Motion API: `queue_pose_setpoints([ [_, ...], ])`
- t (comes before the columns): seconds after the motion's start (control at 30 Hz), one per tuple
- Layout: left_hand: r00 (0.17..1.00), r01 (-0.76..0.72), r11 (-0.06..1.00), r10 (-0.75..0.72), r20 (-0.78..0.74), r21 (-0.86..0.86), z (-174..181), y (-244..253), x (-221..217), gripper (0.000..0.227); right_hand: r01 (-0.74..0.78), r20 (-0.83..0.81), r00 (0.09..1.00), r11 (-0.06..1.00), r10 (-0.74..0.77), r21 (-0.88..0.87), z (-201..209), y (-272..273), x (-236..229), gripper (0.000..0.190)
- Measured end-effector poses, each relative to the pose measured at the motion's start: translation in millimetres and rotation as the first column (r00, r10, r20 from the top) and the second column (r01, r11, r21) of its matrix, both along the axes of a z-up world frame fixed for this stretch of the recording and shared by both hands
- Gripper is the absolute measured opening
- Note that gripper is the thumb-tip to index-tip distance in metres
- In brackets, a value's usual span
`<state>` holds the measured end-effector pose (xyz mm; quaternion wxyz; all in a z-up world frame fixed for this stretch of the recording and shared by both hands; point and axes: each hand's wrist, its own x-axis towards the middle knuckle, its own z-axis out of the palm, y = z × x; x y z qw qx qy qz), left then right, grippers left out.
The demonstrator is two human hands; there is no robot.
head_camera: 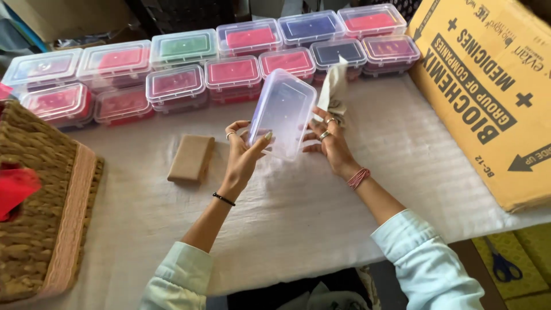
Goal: The recorder cleans a plastic box and then wraps a gift box with a pink net fabric.
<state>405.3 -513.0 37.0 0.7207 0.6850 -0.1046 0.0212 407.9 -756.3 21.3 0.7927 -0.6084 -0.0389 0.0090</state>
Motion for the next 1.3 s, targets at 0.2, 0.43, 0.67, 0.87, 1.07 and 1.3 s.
queue_pose_setpoints([
  [0.2, 0.969, 0.195, 0.919, -0.234, -0.078, -0.343, -33, 13, 1, 0.063, -0.091, 0.181, 0.976, 0.982, 0.121, -0.163, 1, 12, 1, 0.075],
  [0.43, 0.989, 0.027, 1.000, -0.026, 0.144, -0.008, -19, 10, -18, 0.092, -0.031, 0.060, 0.998, 0.993, 0.024, 0.114, -2, 46, 4, 0.073],
  [0.67, 0.742, -0.444, 0.844, 0.158, 0.651, 0.302, -15, 3, -28, 0.136, 0.000, -0.096, 0.995, 0.995, -0.010, -0.104, 9, 61, -23, 0.060],
  [0.87, 0.885, -0.298, 0.868, 0.095, 0.457, 0.397, -35, 30, -7, 0.127, 0.826, 0.832, 0.535, 0.117, 0.145, -0.551, 35, 28, -13, 0.030],
  [1.07, 0.905, -0.125, 0.843, -0.120, 0.409, 0.523, -33, 47, 1, 0.137, 0.669, 0.675, 0.737, 0.176, -0.038, -0.722, -42, -59, 47, 0.015],
  [1.3, 0.841, -0.232, 0.763, -0.155, 0.519, 0.604, -19, 38, -12, 0.144, 0.641, 0.692, 0.692, 0.617, -0.205, -0.457, 23, 27, -21, 0.023],
])
